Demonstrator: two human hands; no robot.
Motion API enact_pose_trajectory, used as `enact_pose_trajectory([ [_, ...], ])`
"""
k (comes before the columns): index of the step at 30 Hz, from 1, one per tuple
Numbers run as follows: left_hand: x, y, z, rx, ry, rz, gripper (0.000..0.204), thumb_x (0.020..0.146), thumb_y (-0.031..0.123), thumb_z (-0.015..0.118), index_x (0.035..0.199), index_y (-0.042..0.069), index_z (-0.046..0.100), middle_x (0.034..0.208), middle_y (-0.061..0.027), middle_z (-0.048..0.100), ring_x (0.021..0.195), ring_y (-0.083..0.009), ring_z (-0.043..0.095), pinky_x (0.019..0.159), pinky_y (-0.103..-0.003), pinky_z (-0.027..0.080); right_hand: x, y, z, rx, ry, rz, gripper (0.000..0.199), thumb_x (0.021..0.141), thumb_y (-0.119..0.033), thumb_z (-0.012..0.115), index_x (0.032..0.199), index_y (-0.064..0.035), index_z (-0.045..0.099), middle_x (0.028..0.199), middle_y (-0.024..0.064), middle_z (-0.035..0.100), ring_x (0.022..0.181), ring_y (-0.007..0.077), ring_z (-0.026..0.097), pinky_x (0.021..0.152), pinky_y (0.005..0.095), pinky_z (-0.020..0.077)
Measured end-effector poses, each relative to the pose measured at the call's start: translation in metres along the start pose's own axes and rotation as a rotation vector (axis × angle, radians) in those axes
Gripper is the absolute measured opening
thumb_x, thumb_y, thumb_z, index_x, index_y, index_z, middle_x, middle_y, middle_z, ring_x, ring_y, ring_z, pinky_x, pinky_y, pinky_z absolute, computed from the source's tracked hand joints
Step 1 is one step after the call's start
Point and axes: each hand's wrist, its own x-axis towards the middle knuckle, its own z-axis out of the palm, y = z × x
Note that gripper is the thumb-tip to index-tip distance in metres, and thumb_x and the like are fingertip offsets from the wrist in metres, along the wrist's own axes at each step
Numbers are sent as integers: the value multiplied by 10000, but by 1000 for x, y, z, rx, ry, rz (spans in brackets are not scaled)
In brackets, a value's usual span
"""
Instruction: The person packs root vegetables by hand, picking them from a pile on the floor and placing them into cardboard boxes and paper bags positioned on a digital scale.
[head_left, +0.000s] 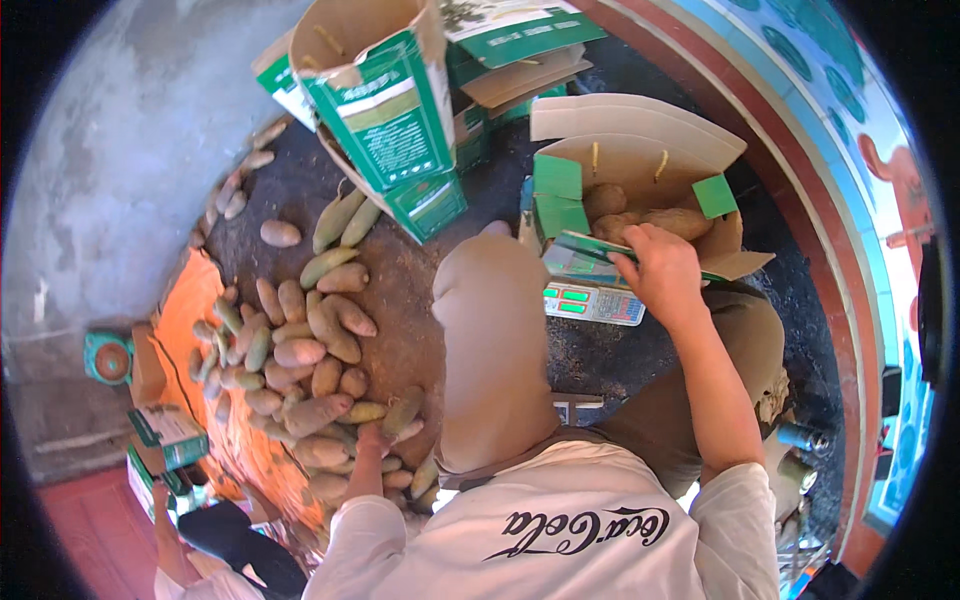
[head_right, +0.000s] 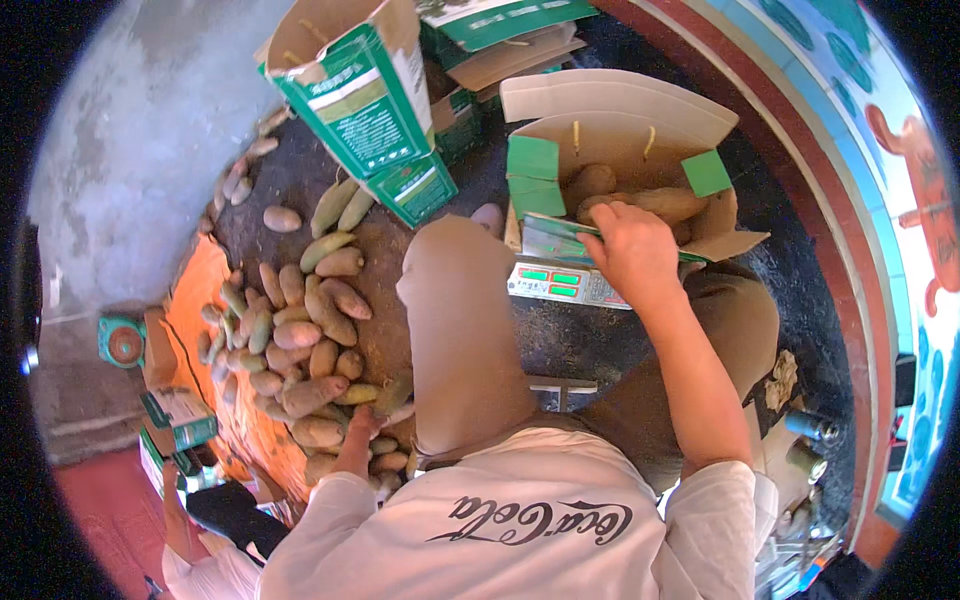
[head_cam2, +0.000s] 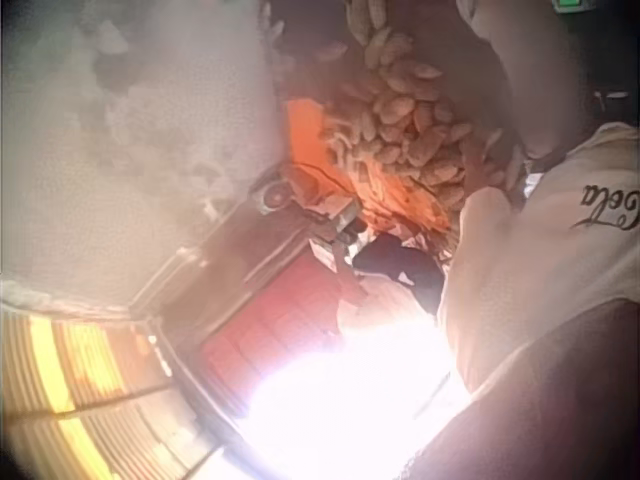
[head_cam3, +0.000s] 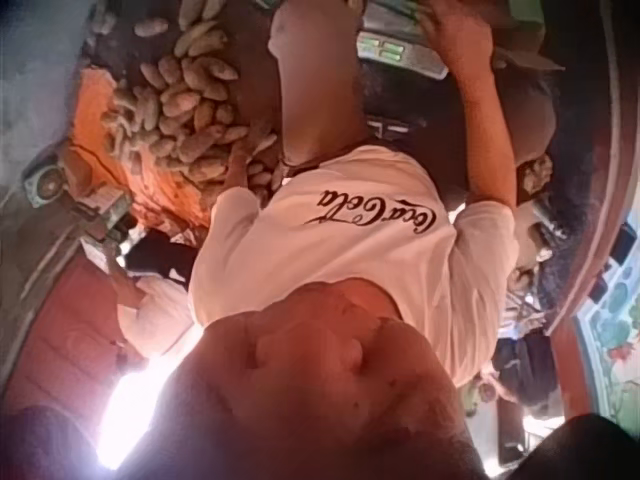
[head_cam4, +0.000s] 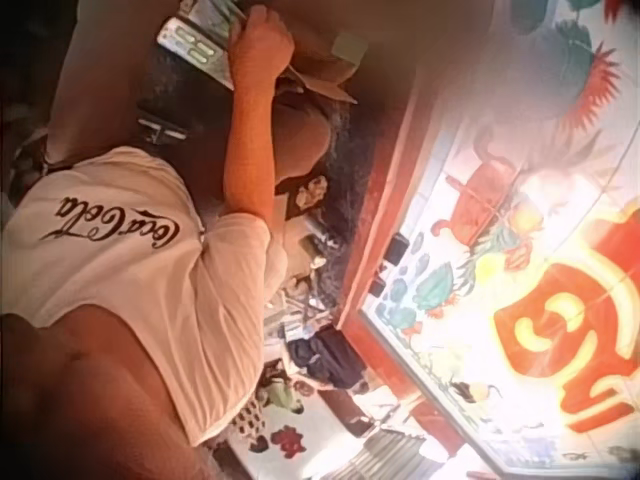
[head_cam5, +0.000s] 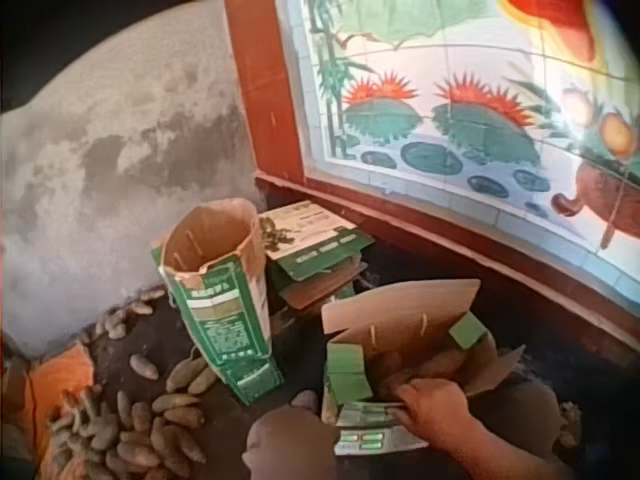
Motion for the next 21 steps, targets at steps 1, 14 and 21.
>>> enact_pose_trajectory([
  [1,2,7,-7,-24,1,36,616,761,487,660,1195,59,574,1246,-157,563,1102,-305,577,926,-398,468,-1,1,-1,10,-15,-3,249,725,-224,707,842,-73,548,762,94,577,733,284,599,641,392,485],
  [14,31,10,-116,25,378,424,250,858,237,532,936,27,642,1009,-227,629,953,-387,598,819,-458,475,-12,-9,9,63,0,-96,141,740,-175,645,816,-80,575,751,74,603,733,239,623,668,349,492],
  [21,-106,144,-281,-570,917,691,170,882,68,508,998,16,621,898,-158,646,840,-278,626,768,-353,467,-23,1,14,19,-74,-46,134,730,-100,611,856,-63,586,789,82,626,751,236,633,671,352,489],
])
